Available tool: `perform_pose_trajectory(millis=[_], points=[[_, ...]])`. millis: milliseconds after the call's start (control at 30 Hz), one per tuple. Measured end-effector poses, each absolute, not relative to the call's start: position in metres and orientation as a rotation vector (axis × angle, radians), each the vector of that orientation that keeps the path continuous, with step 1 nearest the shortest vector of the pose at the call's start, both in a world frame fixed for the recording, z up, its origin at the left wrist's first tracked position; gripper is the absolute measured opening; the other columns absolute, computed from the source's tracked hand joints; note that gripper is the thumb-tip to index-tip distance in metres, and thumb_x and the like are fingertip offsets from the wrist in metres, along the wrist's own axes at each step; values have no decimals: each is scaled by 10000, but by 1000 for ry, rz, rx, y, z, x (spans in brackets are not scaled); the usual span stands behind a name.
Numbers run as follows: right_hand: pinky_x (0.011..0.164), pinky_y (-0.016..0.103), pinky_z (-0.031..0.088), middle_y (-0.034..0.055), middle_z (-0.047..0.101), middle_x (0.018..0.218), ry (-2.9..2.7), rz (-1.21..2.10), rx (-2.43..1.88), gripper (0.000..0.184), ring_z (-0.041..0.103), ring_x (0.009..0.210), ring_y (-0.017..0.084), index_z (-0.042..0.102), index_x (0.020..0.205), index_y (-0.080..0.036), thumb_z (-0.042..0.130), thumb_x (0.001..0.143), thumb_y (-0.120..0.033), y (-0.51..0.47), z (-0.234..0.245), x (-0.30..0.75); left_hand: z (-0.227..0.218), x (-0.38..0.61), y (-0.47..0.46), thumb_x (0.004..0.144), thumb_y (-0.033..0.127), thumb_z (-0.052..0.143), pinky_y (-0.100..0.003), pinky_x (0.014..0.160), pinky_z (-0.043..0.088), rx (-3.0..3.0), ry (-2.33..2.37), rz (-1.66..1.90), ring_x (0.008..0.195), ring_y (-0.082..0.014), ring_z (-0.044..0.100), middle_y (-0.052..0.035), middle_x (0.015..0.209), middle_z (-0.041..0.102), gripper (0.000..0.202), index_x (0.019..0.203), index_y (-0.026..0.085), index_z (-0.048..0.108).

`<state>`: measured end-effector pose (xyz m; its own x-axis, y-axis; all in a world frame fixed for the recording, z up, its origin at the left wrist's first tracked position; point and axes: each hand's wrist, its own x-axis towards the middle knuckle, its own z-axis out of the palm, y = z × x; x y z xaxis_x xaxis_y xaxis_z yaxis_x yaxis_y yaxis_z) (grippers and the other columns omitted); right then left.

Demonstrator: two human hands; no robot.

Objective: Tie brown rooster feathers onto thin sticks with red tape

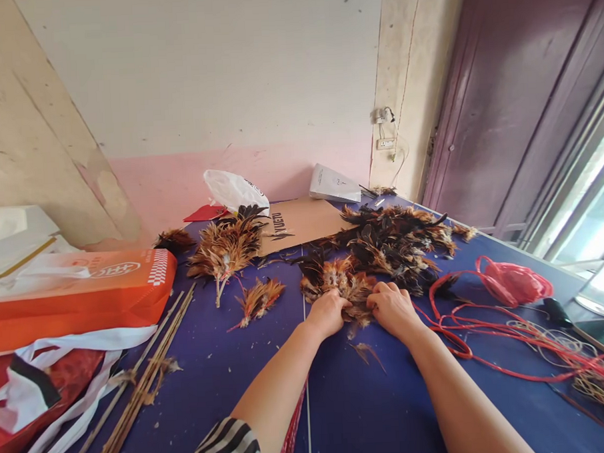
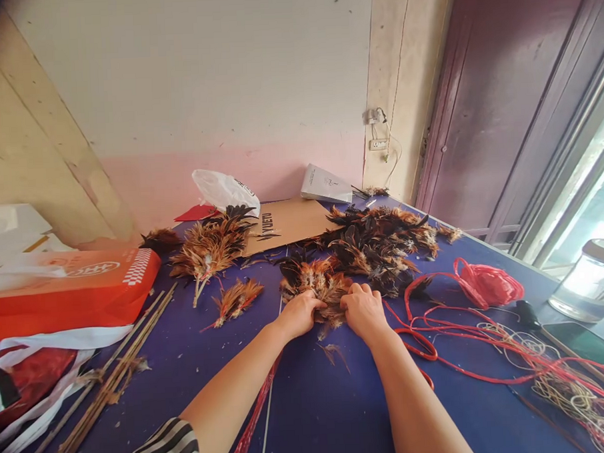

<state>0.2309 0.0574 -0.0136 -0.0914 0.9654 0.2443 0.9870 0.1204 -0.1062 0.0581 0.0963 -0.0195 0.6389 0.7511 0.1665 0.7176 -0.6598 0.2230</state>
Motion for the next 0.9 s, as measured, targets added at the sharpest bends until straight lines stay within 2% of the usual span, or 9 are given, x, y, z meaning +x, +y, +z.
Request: perform_pose_trajectory(millis=[133,333,500,633,733,900], points=[[733,357,270,68,538,920,-2157,-57,-1959,241,409,928,231,674,732,-254,476,702,-121,56,-11,235,-22,55,95,738,211,513,-265,754,444,2705,1246,389,854,-182,554,-69,868,542,280,983,236,646],[793,371,272,42,491,1087,-2173,32,-1856,311,389,1027,238,627,930,-312,531,667,-176,53,-8,235,-23,56,94,730,187,505,-265,763,447,2688,1279,412,862,-180,555,-72,890,546,306,1000,237,640],[841,391,248,38,463,1155,-2207,31,-1816,293,340,1095,250,630,949,-334,551,688,-226,52,-8,231,-21,57,90,723,150,488,-271,772,449,2685,1302,413,859,-180,550,-76,882,540,322,999,223,636],[814,381,263,47,514,1069,-2205,33,-1837,224,375,1037,242,673,845,-308,550,690,-202,54,-12,230,-19,61,86,749,143,451,-273,793,441,2698,1293,445,895,-179,529,-71,900,519,357,1061,242,594],[797,359,285,36,545,992,-2160,66,-1812,189,414,974,221,680,784,-283,551,677,-194,57,-13,233,-21,63,84,775,160,426,-279,769,444,2746,1259,422,865,-181,527,-68,876,500,328,1021,266,616],[746,287,363,35,590,902,-1952,333,-1609,167,496,857,178,664,763,-190,530,665,-214,64,-12,244,-27,64,84,774,171,434,-287,733,443,2795,1265,402,842,-192,522,-69,844,493,307,976,275,641]])
